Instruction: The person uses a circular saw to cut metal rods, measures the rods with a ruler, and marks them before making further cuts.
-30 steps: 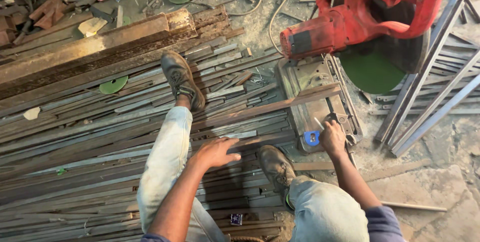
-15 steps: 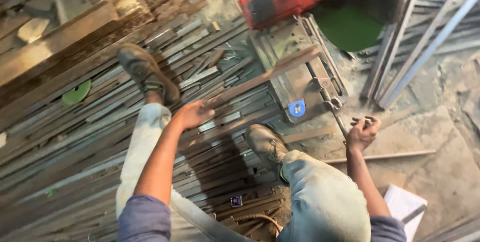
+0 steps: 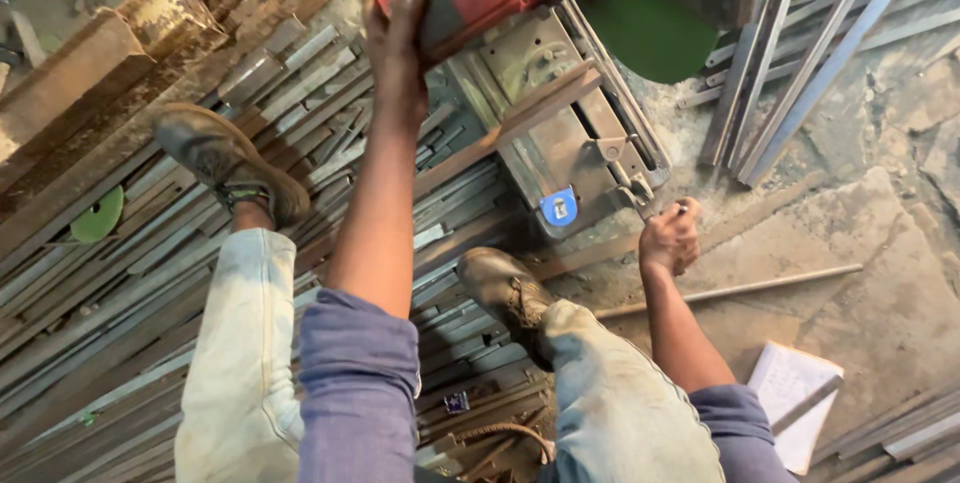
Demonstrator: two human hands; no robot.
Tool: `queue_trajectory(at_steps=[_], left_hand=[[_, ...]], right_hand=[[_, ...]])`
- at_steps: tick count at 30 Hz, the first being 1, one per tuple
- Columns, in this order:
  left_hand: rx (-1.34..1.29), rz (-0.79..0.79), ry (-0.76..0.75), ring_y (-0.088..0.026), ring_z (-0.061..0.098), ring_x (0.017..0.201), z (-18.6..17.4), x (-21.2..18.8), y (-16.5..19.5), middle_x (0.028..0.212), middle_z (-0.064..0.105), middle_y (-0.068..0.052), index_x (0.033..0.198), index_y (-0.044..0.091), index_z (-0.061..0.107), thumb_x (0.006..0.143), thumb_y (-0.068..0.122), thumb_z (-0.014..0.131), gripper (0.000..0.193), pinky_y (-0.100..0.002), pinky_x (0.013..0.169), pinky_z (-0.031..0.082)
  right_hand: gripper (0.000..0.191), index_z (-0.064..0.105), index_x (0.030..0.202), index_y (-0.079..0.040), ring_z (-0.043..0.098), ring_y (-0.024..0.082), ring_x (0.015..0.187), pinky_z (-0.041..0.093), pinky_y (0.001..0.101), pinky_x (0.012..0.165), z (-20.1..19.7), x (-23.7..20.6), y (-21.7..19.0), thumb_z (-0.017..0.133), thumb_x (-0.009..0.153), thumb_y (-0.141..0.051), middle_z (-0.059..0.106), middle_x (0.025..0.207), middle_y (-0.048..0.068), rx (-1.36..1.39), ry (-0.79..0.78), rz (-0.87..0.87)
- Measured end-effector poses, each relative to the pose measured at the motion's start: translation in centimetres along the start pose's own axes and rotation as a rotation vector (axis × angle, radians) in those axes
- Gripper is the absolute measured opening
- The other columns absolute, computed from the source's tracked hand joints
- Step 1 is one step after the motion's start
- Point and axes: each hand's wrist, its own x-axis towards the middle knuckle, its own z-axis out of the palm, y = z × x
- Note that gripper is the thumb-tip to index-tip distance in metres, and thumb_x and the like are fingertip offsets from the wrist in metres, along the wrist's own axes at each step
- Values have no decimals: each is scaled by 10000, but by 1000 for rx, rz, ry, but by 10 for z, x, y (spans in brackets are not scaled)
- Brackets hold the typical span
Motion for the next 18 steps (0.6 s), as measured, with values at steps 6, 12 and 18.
queue_trajectory(at_steps=[6,12,18], left_hand=[[-71,159,71,-300,634,1302,-9,-15,-26,1462,565,-184,1546,49,460,969,305,816,725,-455,1057,575],[47,203,149,-275,571,1356,-13,-41,-34,1507,532,-173,1538,51,465,945,322,839,752,-414,1123,511],[10,95,210,-318,609,1317,-12,-18,-11,1468,564,-182,1541,85,434,904,378,815,798,-475,1054,571]], right_hand=[[192,621,1191,-190,693,427,865,505,545,754,8,12,14,541,1041,-278,738,946,187,-16,-7,-126],[206,620,1157,-143,681,458,907,492,573,795,21,19,36,579,1035,-304,731,963,214,-60,-131,-104],[261,588,1173,-83,669,472,940,486,571,807,36,12,57,560,1023,-295,719,996,240,33,-117,-55]])
